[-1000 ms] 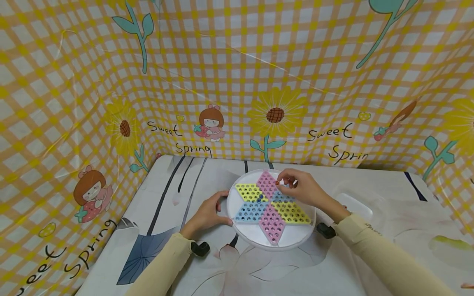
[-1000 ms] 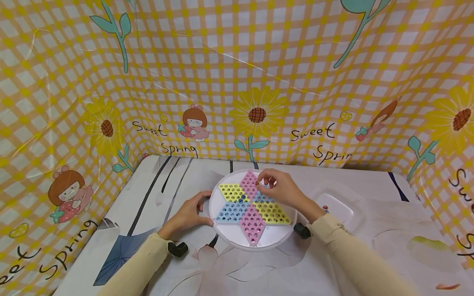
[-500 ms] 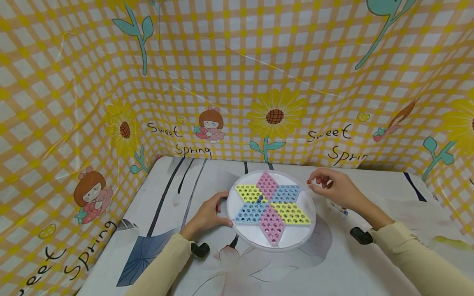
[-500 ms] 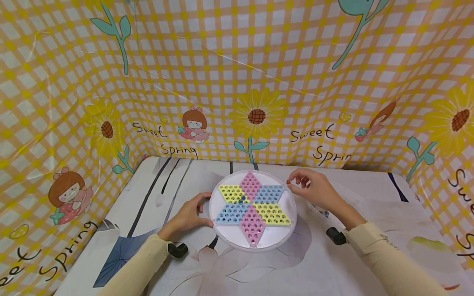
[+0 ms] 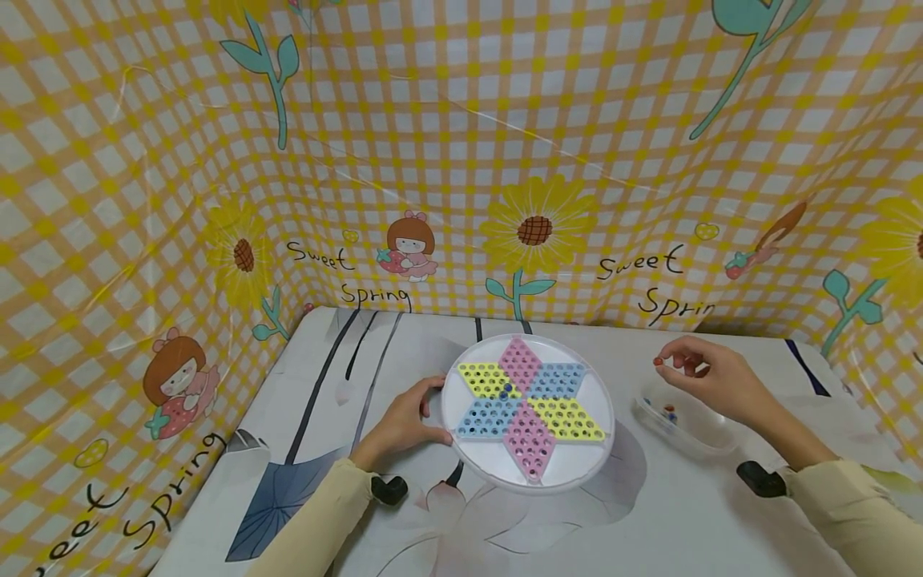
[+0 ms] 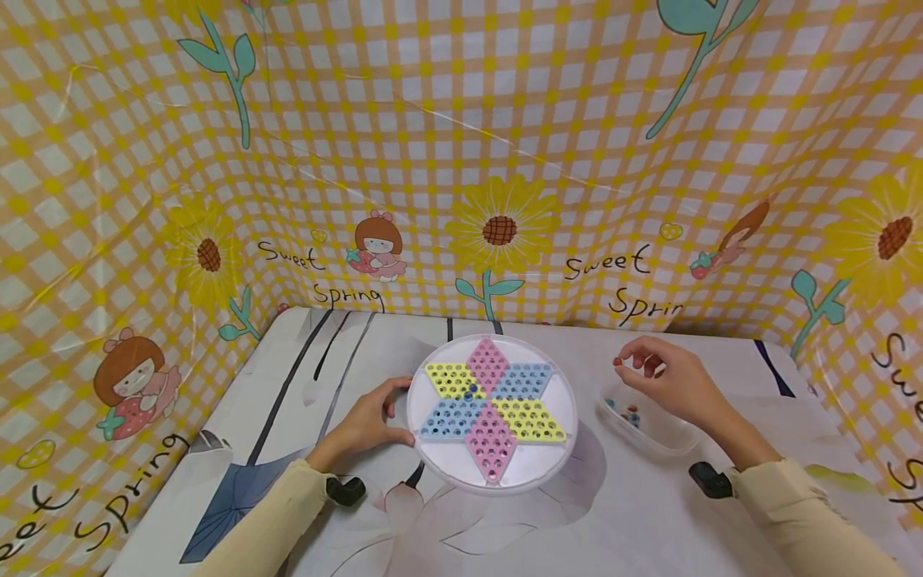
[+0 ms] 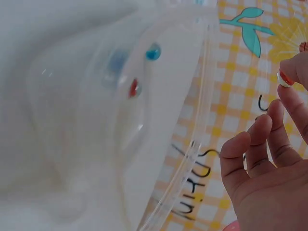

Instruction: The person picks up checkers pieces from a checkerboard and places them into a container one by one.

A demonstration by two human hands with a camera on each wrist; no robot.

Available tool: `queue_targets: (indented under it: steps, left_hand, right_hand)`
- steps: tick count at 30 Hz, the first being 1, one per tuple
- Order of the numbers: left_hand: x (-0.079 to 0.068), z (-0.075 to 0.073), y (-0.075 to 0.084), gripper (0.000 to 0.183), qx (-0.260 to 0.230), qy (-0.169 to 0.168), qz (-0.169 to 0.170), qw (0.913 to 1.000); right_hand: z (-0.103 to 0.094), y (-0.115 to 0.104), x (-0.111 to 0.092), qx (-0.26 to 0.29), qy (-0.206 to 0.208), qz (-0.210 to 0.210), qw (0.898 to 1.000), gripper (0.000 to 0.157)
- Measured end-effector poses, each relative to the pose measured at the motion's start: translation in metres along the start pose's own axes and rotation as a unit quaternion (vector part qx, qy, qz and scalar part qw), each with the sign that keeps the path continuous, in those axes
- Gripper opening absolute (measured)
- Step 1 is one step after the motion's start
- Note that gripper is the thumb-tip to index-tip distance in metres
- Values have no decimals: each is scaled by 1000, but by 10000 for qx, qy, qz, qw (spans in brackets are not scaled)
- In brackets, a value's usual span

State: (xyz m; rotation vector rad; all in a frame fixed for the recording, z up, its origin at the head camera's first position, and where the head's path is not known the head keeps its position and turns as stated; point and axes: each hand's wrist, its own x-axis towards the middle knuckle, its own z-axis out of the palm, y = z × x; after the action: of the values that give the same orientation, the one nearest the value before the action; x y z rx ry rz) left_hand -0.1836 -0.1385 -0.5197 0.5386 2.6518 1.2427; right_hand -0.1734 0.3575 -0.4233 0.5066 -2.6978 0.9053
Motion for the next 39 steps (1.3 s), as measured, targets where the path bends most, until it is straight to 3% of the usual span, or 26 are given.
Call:
queue_targets:
  steps: [14,24,39]
  left_hand:
    - [-1,0,1,98,-14,5,-74,10000]
    - [-1,0,1,98,0,3,-9,10000]
    - [0,1,-1,97,27,10,3,10000]
  right_hand:
    - [-5,16,-10,-68,92,80,9999,14]
    - [-6,27,-10,-83,-246,437,9987,10]
    - [2,38,-12,-291,-723,535,9955,11]
